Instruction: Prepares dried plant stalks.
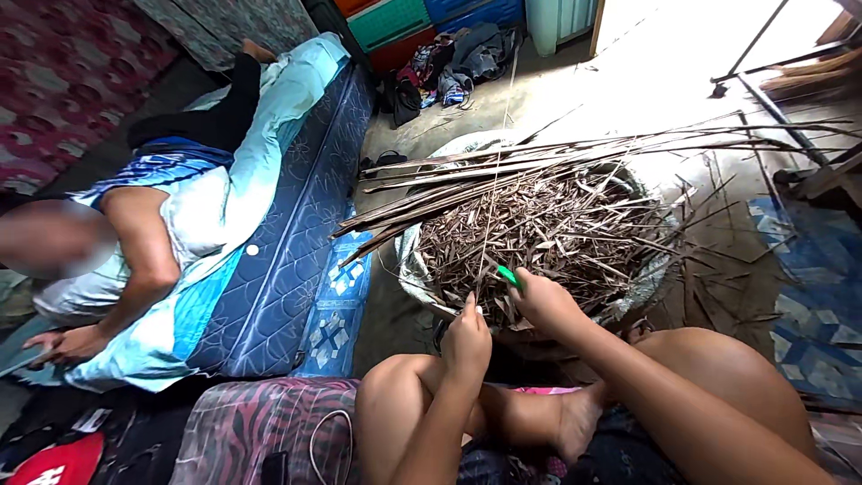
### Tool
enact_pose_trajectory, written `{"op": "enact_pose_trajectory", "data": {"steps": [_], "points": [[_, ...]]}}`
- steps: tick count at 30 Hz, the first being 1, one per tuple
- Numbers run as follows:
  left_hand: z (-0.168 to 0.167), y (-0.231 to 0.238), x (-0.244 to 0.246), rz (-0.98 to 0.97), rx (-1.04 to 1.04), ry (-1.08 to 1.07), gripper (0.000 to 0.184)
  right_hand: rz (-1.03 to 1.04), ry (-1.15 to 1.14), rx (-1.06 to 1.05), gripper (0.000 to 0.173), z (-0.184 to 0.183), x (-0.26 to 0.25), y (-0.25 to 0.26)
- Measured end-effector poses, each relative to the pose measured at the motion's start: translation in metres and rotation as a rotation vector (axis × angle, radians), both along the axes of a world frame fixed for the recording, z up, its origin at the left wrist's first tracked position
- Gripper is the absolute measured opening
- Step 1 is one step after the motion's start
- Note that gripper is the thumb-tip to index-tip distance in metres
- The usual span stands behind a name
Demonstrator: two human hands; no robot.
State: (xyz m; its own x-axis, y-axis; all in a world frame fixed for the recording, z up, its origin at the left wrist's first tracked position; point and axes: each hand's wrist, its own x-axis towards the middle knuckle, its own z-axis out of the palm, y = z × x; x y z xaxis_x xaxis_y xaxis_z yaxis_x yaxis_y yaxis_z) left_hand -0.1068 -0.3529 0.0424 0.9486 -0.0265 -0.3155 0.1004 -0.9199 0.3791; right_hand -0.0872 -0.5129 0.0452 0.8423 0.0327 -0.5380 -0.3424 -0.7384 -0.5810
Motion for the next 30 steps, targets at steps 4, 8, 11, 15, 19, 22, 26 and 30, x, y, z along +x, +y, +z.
{"op": "enact_pose_trajectory", "data": {"steps": [4,8,11,15,19,22,26,30], "points": [[0.006,-0.001,0.005,0.010,0.024,0.001,0.040,0.127,0.036,0.094,0.034,0.005,-0.024,0.011],[0.016,-0.010,0.007,0.017,0.070,0.057,0.035,0.142,0.119,-0.008,0.035,0.011,-0.035,0.027],[0.010,-0.010,0.009,-0.015,0.096,0.075,0.036,0.123,0.122,-0.057,0.036,0.006,-0.030,0.034],[0.000,-0.007,0.007,-0.064,0.033,0.059,0.044,0.061,0.103,-0.086,0.035,-0.008,-0.014,0.033],[0.005,-0.011,0.001,-0.076,-0.010,0.008,0.044,-0.058,0.087,-0.123,0.036,-0.009,-0.002,0.018],[0.006,-0.009,-0.001,-0.067,-0.045,-0.051,0.043,-0.070,0.045,-0.061,0.035,-0.002,0.000,0.002],[0.006,-0.007,0.003,-0.041,-0.008,-0.048,0.042,0.043,0.044,0.143,0.034,0.004,-0.018,0.007],[0.016,-0.015,0.004,-0.007,0.099,0.020,0.033,0.108,0.095,0.157,0.033,0.009,-0.032,0.018]]}}
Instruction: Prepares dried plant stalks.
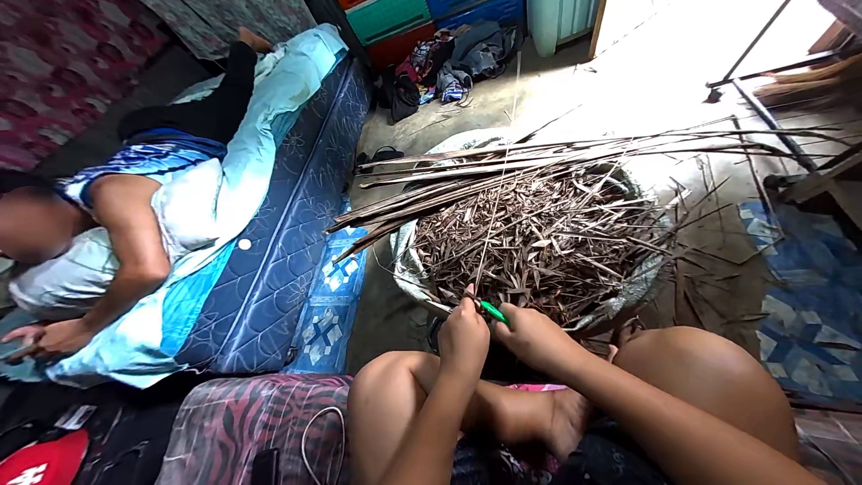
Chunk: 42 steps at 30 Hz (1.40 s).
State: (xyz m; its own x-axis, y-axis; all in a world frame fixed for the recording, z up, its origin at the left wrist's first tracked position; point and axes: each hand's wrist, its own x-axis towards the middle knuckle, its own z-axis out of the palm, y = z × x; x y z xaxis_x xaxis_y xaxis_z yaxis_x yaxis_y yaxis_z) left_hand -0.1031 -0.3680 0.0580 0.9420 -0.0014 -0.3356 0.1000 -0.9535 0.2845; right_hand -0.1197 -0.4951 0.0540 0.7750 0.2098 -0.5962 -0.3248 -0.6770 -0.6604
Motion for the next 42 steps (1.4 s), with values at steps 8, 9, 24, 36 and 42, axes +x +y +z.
{"op": "enact_pose_trajectory", "data": {"steps": [8,9,24,36,42], "points": [[-0.004,-0.003,0.003,-0.023,0.020,-0.017,0.035,0.015,-0.005,-0.174,0.034,0.001,0.006,0.009],[-0.006,-0.003,0.002,-0.034,0.003,-0.031,0.036,0.001,-0.007,-0.177,0.034,-0.002,0.009,0.009],[-0.016,0.009,-0.008,-0.003,-0.401,-0.100,0.037,-0.215,-0.094,-0.266,0.034,-0.016,0.036,-0.018],[-0.015,0.024,0.007,0.155,-0.627,-0.002,0.034,-0.006,-0.092,-0.191,0.034,-0.005,0.003,0.005],[-0.007,0.025,0.009,0.162,-0.649,-0.007,0.034,-0.009,-0.142,-0.216,0.033,-0.006,0.009,0.008]]}}
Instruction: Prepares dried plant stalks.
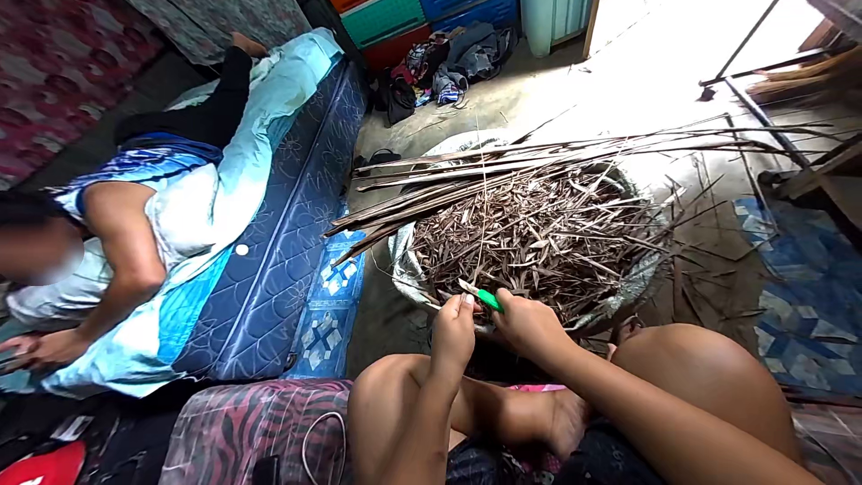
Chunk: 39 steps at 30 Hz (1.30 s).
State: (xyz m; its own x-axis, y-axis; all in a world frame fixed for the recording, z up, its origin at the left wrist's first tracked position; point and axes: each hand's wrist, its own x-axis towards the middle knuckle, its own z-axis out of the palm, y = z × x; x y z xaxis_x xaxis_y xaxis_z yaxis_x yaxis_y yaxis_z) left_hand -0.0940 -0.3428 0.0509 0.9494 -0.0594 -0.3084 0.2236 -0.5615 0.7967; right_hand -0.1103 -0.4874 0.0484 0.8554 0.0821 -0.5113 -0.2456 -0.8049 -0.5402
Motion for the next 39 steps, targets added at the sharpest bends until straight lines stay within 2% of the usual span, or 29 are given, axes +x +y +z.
{"op": "enact_pose_trajectory", "data": {"steps": [3,8,12,16,20,31,36,39], "points": [[0.000,-0.003,-0.005,-0.081,0.292,-0.123,0.034,0.007,0.025,-0.011,0.033,0.001,0.002,0.002],[0.000,-0.009,-0.017,-0.159,0.317,-0.127,0.034,-0.116,0.055,0.011,0.036,-0.006,0.016,-0.010],[-0.001,-0.015,-0.023,-0.149,0.203,-0.084,0.032,-0.144,0.017,0.051,0.035,-0.009,0.029,-0.036],[-0.010,-0.007,-0.009,-0.054,-0.037,0.028,0.030,-0.018,0.053,0.098,0.033,0.005,0.005,-0.020],[-0.001,-0.008,-0.008,0.062,-0.296,0.184,0.028,0.069,0.046,0.021,0.032,0.011,-0.002,-0.015],[0.012,-0.003,-0.010,0.183,-0.645,0.330,0.032,0.067,-0.066,-0.046,0.031,0.011,0.000,-0.009],[0.023,0.005,-0.018,0.162,-0.835,0.346,0.035,0.054,-0.360,0.096,0.033,-0.001,-0.012,-0.012],[0.032,0.006,-0.023,0.172,-0.854,0.291,0.034,0.018,-0.379,0.421,0.050,-0.010,-0.015,-0.016]]}}
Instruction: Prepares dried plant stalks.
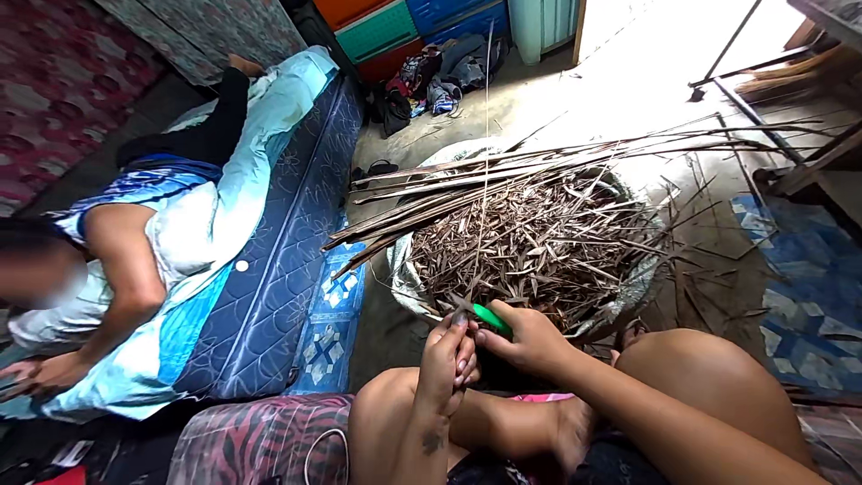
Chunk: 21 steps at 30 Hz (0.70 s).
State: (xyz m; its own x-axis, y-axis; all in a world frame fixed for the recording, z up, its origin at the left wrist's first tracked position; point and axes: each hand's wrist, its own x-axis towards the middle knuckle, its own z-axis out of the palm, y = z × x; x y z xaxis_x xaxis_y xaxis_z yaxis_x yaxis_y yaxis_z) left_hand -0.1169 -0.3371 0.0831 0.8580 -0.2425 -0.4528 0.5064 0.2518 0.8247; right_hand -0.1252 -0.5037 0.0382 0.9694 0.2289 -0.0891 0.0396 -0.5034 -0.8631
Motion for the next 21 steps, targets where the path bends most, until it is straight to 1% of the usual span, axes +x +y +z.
{"op": "enact_pose_trajectory", "data": {"steps": [2,4,6,8,10,11,12,14,16,18,21], "points": [[0.003,0.000,-0.002,-0.004,0.035,-0.055,0.031,-0.013,-0.033,0.200,0.059,-0.008,0.001,-0.004],[0.004,0.000,-0.003,-0.033,0.051,-0.128,0.029,-0.062,-0.098,0.280,0.062,-0.008,0.003,-0.009],[0.004,0.000,-0.005,-0.068,0.090,-0.202,0.028,-0.077,-0.047,0.319,0.056,-0.001,0.003,-0.016],[0.003,0.000,-0.006,-0.098,0.133,-0.264,0.026,-0.074,0.017,0.382,0.047,0.006,0.003,-0.020],[0.000,0.000,-0.007,-0.131,0.143,-0.295,0.023,-0.055,0.077,0.494,0.038,0.014,0.001,-0.021],[-0.001,0.000,-0.007,-0.146,0.139,-0.306,0.021,-0.023,0.121,0.557,0.036,0.018,0.001,-0.022],[-0.002,0.000,-0.008,-0.159,0.135,-0.318,0.021,0.025,0.180,0.616,0.040,0.023,0.001,-0.024],[-0.005,0.000,-0.008,-0.170,0.150,-0.338,0.021,0.108,0.289,0.730,0.056,0.029,0.001,-0.028],[-0.005,0.001,-0.007,-0.167,0.200,-0.376,0.022,0.172,0.359,0.857,0.067,0.029,0.002,-0.031],[-0.006,0.002,-0.007,-0.173,0.253,-0.427,0.021,0.198,0.380,0.979,0.071,0.026,0.002,-0.032],[-0.008,0.002,-0.007,-0.190,0.273,-0.451,0.019,0.094,0.350,1.025,0.070,0.027,0.004,-0.032]]}}
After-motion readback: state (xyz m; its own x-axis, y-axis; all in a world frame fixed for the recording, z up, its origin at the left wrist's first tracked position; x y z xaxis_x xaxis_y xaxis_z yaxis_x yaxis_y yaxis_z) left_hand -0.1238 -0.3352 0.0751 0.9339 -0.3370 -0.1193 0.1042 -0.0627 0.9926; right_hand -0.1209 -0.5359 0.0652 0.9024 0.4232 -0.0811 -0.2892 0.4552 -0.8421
